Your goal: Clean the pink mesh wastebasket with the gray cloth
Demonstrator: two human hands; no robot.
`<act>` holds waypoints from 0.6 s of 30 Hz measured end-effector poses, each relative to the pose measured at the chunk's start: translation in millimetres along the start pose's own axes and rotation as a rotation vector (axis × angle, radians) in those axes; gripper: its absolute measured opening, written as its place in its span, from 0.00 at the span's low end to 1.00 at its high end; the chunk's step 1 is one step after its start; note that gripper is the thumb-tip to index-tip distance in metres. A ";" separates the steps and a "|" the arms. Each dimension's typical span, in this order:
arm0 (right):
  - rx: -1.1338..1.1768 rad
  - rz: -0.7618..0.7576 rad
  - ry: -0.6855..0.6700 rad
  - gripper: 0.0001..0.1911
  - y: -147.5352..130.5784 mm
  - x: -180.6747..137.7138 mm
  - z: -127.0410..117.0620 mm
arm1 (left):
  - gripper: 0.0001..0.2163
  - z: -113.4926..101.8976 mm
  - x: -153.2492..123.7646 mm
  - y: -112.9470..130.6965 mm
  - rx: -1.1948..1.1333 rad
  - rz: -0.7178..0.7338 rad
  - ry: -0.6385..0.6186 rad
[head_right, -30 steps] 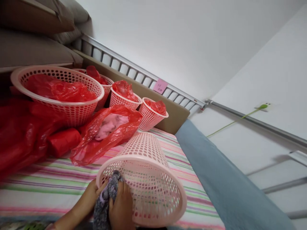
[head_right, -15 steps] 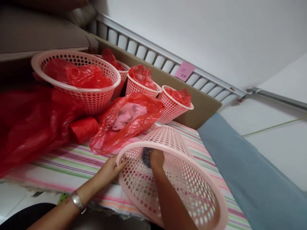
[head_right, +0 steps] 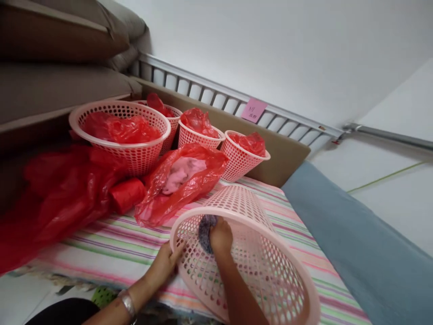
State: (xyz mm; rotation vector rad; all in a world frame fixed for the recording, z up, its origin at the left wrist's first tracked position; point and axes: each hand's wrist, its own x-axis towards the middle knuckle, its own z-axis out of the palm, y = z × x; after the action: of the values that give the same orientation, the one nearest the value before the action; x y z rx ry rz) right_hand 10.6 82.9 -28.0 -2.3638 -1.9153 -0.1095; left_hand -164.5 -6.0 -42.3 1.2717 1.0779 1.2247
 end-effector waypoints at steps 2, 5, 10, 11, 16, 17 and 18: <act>0.003 -0.055 0.005 0.18 -8.3 -33.8 -2.0 | 0.19 -0.1 1.1 -2.2 0.010 -0.002 0.009; 0.058 -0.166 0.014 0.18 -17.6 -89.3 -3.7 | 0.20 1.3 2.5 -8.1 0.006 -0.009 0.015; 0.083 -0.208 0.000 0.17 -23.1 -117.1 -10.8 | 0.20 1.4 5.9 -12.4 0.032 -0.023 -0.003; 0.077 -0.209 0.001 0.17 -23.1 -109.8 -11.9 | 0.20 0.3 7.3 -11.4 0.056 -0.014 0.000; 0.026 -0.197 0.059 0.20 -25.5 -51.5 -8.1 | 0.18 -9.1 19.6 -4.0 0.135 0.023 0.035; 0.019 -0.194 0.067 0.19 -25.5 -40.4 -6.3 | 0.17 -10.8 22.3 -2.9 0.138 0.020 0.040; 0.018 -0.187 0.069 0.18 -24.6 -29.6 -4.6 | 0.16 -12.1 24.6 -2.0 0.144 0.018 0.042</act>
State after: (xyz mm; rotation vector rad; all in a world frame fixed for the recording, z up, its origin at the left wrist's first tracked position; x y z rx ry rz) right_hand -19.6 58.6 -26.1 -2.1358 -2.0905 -0.1847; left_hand -174.4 19.7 -42.9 1.3726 1.2050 1.2095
